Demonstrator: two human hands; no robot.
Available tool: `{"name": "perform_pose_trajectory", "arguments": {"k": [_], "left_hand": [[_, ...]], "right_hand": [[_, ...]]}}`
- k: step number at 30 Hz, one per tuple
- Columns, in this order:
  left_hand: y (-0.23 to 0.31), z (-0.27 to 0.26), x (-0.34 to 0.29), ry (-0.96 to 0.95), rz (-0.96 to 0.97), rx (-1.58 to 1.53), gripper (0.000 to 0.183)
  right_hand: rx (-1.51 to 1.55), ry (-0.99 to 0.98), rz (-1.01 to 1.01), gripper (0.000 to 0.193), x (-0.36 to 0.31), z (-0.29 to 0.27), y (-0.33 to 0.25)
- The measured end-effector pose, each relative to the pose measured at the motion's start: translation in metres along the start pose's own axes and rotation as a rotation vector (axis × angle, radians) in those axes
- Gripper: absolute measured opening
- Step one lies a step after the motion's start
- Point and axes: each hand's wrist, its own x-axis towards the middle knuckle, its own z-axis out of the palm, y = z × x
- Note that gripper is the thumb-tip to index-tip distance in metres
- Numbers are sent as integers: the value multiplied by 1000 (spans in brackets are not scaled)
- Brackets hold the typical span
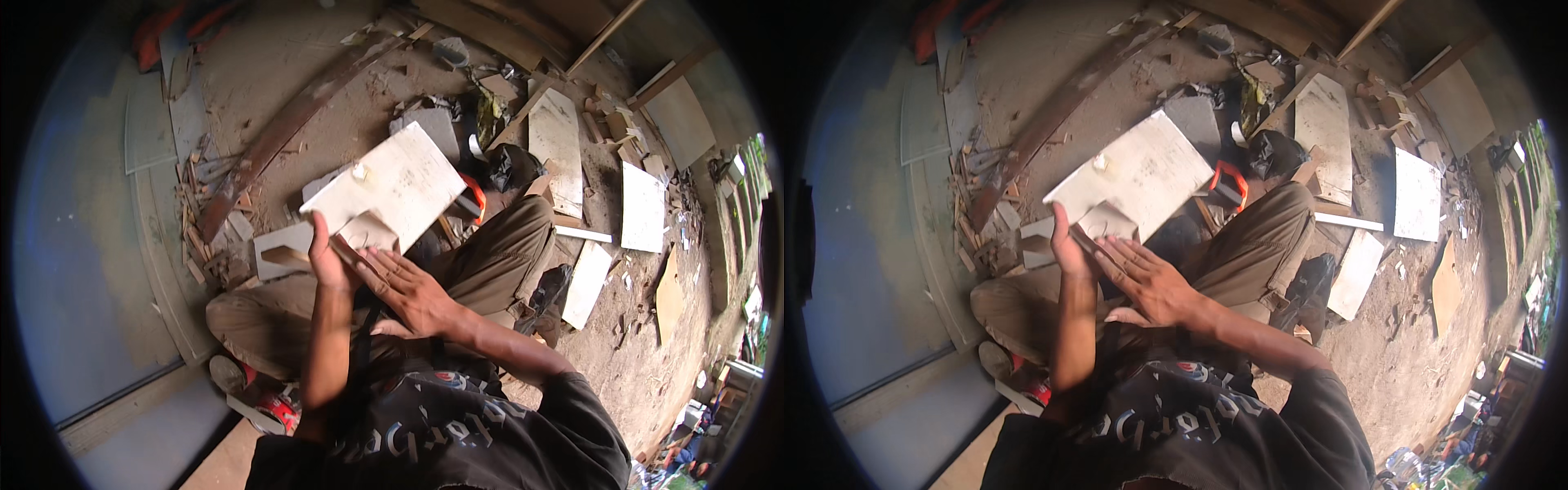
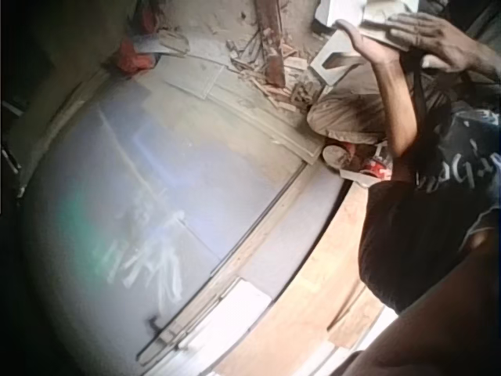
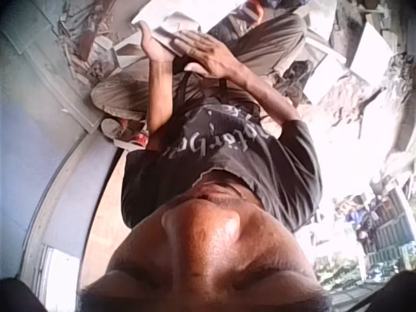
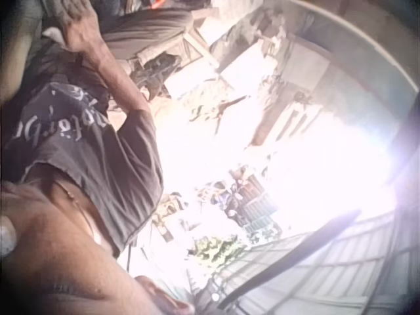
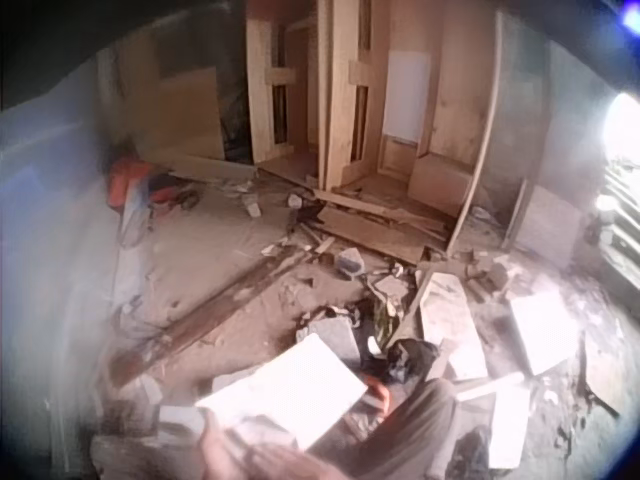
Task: The person sits on the floor and assembles a small wooden structure using a hammer and nails. They position a wooden plank against a white board, hammer nails to secure it, and repeat the process with additional pieces.
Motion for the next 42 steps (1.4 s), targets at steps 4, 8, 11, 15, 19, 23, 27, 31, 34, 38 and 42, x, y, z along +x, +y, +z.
{"name": "perform_pose_trajectory", "arguments": {"k": [4,8,11,15,19,23,27,31,34,38,42], "left_hand": [[-7,11,-10,122,101,150,74],[-7,2,-10,168,92,176,75],[-2,-22,-15,-179,-57,0,76],[-11,0,-26,118,14,264,78],[-23,-3,-21,256,17,208,74],[-23,2,-28,79,54,266,75],[-21,-30,-32,149,-19,398,66],[-23,-30,-37,219,72,338,76],[-28,-39,-37,289,92,534,73],[-43,-70,-42,382,205,437,64],[-23,-27,-44,300,190,803,51]], "right_hand": [[-100,346,334,61,-11,-7,84],[-32,174,131,62,1,4,38],[152,88,-82,61,9,9,13],[-71,419,405,61,14,-9,97],[-12,97,-21,67,36,12,25],[38,432,277,57,35,-9,84],[75,261,167,58,40,-2,54],[83,134,3,59,43,-1,40],[131,303,268,58,45,-16,84],[143,184,-2,57,47,6,19],[197,315,33,44,41,-6,62]]}}
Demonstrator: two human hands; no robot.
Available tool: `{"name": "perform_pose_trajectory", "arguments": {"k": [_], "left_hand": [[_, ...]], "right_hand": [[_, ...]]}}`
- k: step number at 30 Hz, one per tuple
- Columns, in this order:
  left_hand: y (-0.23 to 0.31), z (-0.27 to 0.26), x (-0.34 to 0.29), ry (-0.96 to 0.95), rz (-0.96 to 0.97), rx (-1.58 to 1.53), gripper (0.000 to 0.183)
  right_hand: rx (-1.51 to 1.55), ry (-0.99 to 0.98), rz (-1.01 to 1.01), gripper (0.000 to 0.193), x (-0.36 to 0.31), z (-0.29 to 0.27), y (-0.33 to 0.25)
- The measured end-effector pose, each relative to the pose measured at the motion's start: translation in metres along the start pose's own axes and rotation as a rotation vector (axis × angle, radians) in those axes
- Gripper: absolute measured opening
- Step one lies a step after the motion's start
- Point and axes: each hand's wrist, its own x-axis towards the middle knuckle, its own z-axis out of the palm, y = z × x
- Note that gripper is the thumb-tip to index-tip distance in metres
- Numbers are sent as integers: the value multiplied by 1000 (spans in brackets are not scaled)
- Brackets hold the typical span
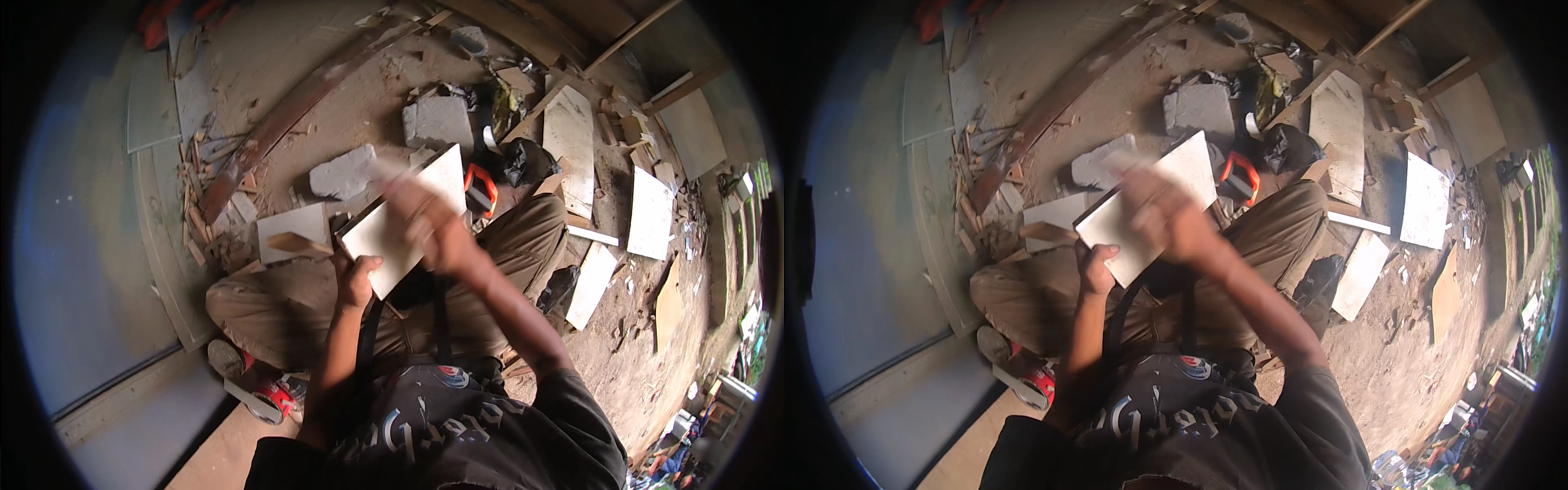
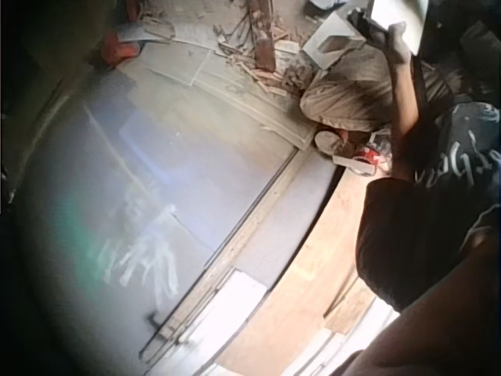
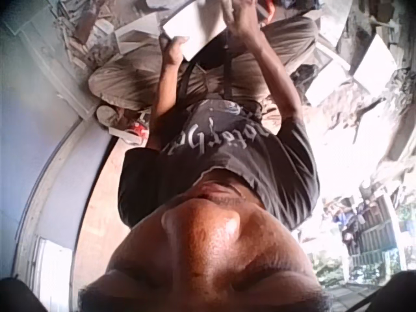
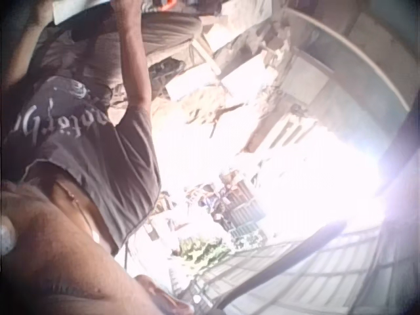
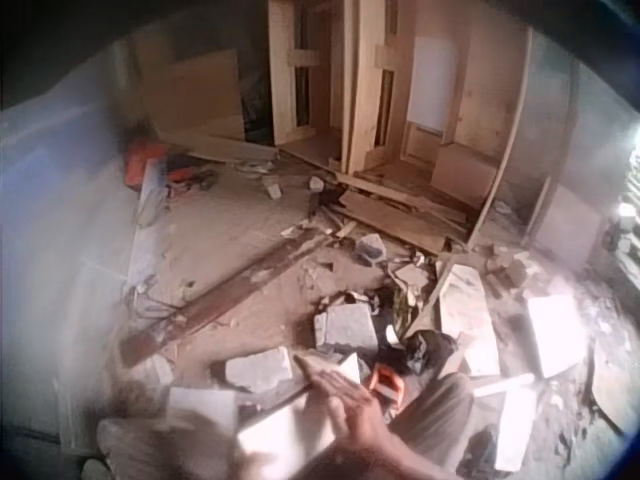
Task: The person sits on the floor and assembles a small wooden structure using a hammer and nails. They position a wooden plank against a white board, hammer nails to secure it, and repeat the process with additional pieces.
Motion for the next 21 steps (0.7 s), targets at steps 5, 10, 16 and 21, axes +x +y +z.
{"name": "perform_pose_trajectory", "arguments": {"k": [5,10,16,21], "left_hand": [[3,6,10,-178,206,350,28],[22,11,4,-228,272,426,39],[10,18,11,-235,459,566,36],[2,-2,-1,-204,348,517,39]], "right_hand": [[36,176,-36,26,10,5,-29],[74,293,-94,11,3,10,3],[191,227,-95,7,-4,26,-31],[120,217,22,10,-18,-6,23]]}}
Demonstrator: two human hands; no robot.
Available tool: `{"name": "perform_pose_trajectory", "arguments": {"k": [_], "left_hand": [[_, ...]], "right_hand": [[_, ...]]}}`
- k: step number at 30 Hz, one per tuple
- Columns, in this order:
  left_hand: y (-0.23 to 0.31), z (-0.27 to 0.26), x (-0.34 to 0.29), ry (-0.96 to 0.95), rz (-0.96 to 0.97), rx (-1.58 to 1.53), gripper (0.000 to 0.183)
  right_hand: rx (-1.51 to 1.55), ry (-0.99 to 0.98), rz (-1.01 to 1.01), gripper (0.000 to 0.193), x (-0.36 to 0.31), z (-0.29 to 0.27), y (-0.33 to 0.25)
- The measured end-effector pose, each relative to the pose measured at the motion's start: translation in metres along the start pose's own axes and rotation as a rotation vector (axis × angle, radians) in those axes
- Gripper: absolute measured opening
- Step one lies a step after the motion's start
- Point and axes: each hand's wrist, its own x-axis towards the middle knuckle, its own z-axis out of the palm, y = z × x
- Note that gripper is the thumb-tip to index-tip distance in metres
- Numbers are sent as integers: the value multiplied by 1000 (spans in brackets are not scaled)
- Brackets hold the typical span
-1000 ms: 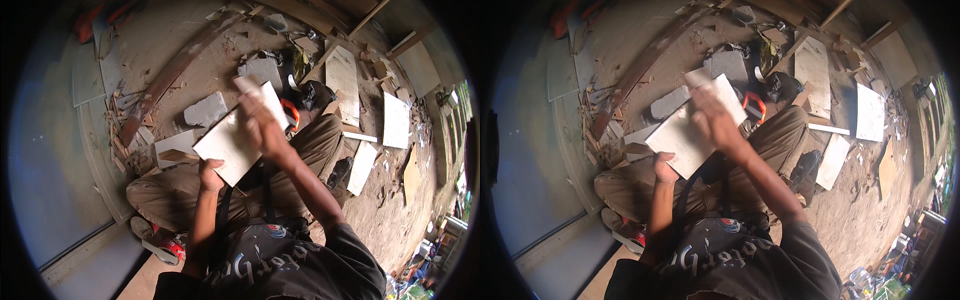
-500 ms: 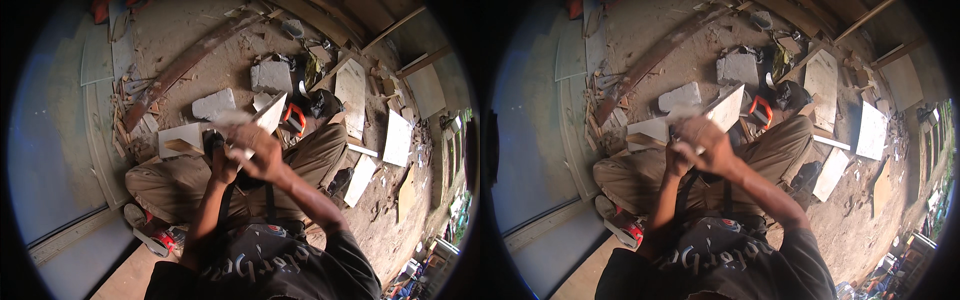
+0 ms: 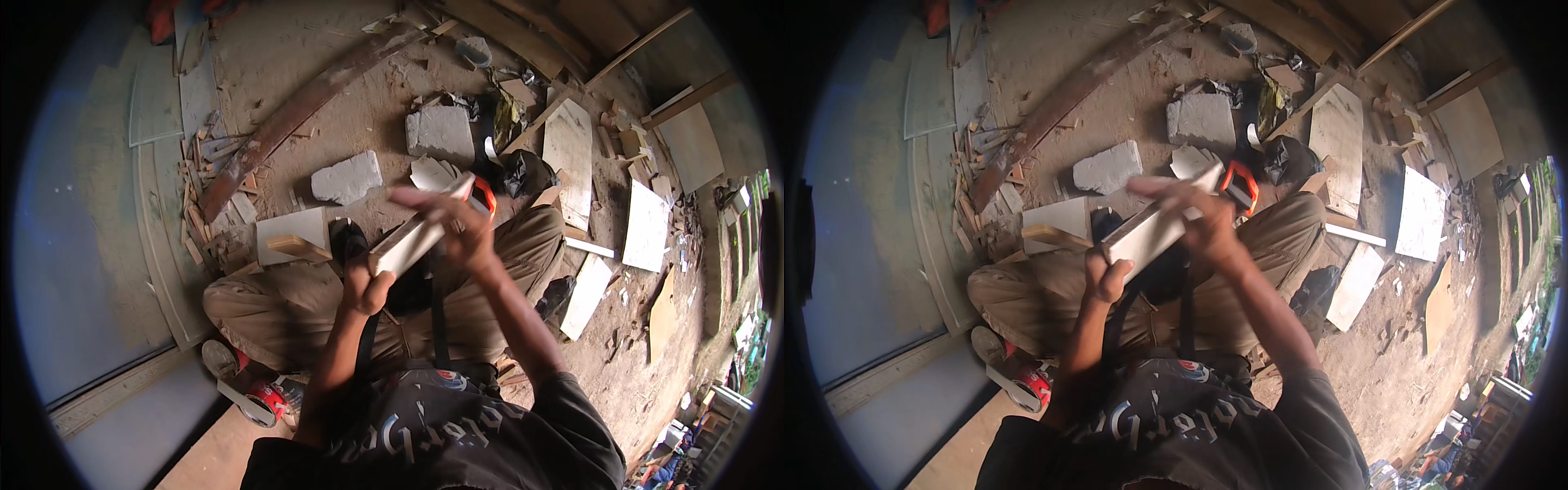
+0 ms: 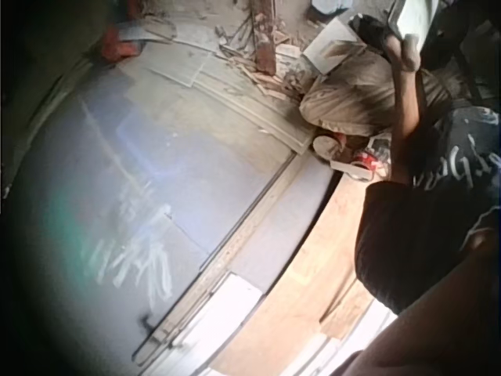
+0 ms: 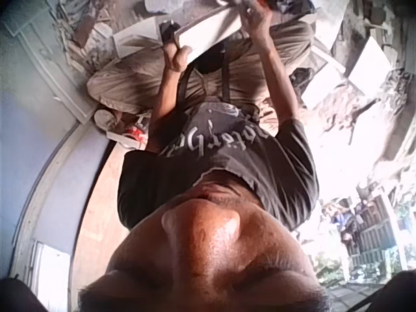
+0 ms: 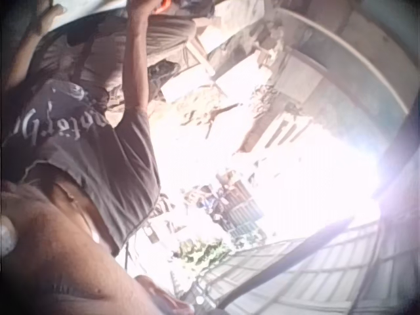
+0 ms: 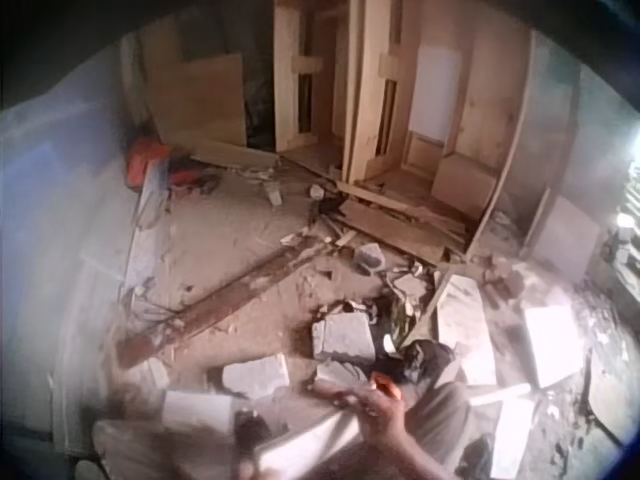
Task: The person sits on the floor and assembles a small wooden structure using a hammer and nails. They position a wooden plank against a white board, hammer nails to secure it, and repeat the process with additional pieces.
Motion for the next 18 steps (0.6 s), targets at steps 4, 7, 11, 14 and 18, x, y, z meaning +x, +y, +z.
{"name": "perform_pose_trajectory", "arguments": {"k": [4,7,11,14,18], "left_hand": [[10,1,-20,54,-310,-270,40],[15,-5,-12,313,-298,-493,52],[3,-21,12,442,-333,-660,60],[-6,-22,26,537,-383,-979,46],[-14,-10,31,474,-369,-849,48]], "right_hand": [[-658,77,471,16,-19,-67,90],[-539,186,647,22,-25,-85,108],[-98,556,504,30,4,-54,67],[-169,255,123,44,31,-14,-22],[-238,-360,-10,75,-30,61,-58]]}}
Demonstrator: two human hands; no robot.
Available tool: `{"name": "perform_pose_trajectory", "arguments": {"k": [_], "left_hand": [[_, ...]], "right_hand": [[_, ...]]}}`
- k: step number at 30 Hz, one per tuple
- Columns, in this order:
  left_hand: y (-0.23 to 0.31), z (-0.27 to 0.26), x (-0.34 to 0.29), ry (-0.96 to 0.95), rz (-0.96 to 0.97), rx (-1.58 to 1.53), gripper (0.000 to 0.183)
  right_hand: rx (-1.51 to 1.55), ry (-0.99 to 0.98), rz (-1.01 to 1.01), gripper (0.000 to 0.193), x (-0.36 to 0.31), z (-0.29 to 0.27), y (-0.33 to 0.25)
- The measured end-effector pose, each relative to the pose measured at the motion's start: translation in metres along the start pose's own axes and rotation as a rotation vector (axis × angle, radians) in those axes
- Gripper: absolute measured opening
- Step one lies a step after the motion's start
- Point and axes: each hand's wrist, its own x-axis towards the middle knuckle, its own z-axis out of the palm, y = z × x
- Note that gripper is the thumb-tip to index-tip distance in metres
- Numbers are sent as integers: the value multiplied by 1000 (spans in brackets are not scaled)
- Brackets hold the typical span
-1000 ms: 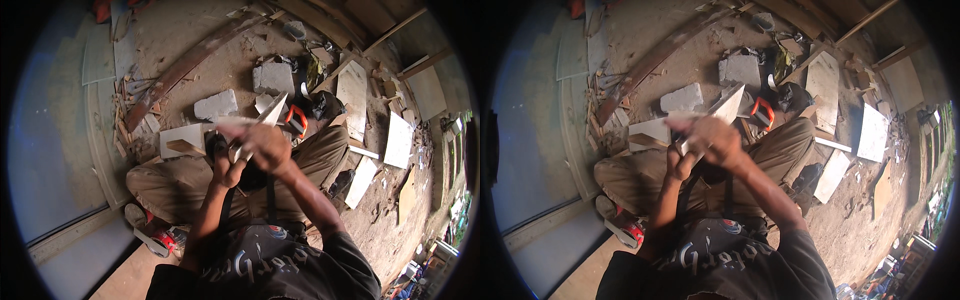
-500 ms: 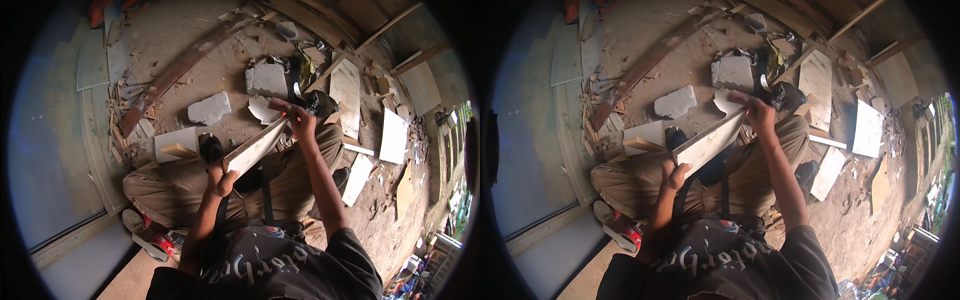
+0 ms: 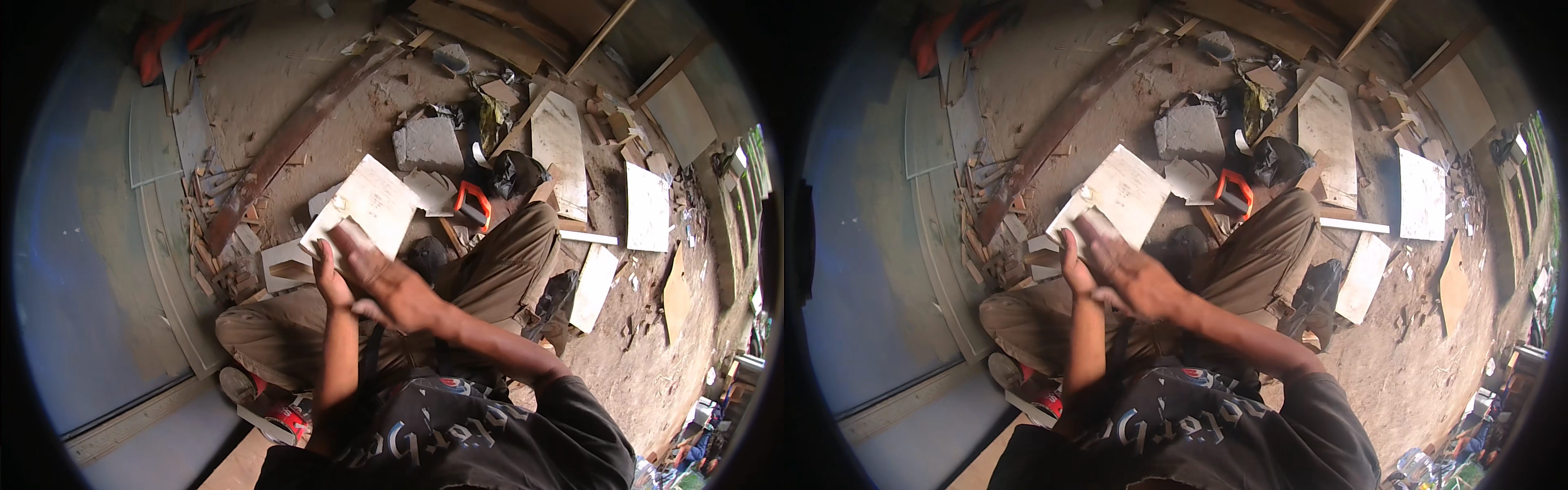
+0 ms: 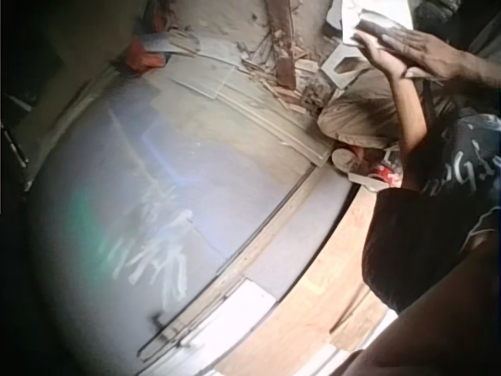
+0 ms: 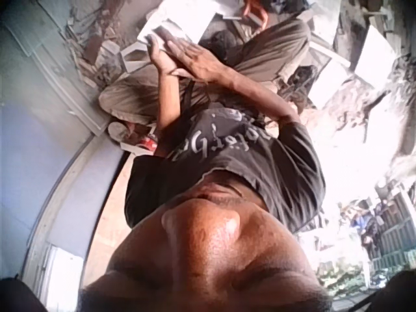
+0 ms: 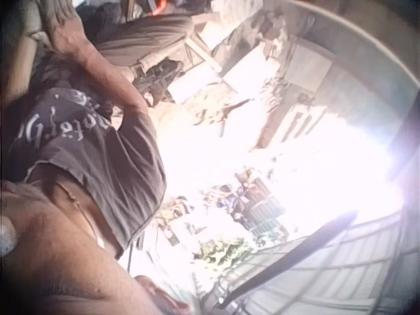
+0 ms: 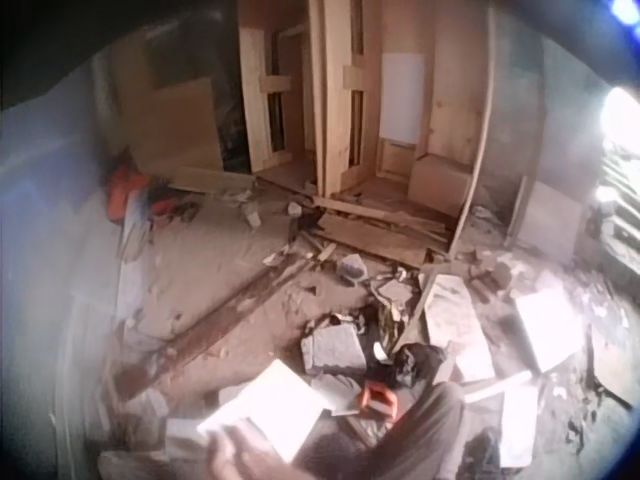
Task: The person sits on the floor and assembles a small wooden structure using a hammer and nails. They position a wooden plank against a white board, hammer nails to secure it, and repeat the process with additional pieces.
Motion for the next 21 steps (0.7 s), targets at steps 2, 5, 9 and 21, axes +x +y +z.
{"name": "perform_pose_trajectory", "arguments": {"k": [2,5,9,21], "left_hand": [[3,-5,-4,-69,-41,-169,52],[20,-23,-25,-95,-59,-126,65],[21,-24,-38,-94,-127,-233,63],[-8,6,7,65,-76,-236,54]], "right_hand": [[-34,-127,-53,71,-3,12,16],[-36,175,97,63,12,-9,89],[-249,159,739,61,-64,-71,278],[1019,547,809,33,5,-17,72]]}}
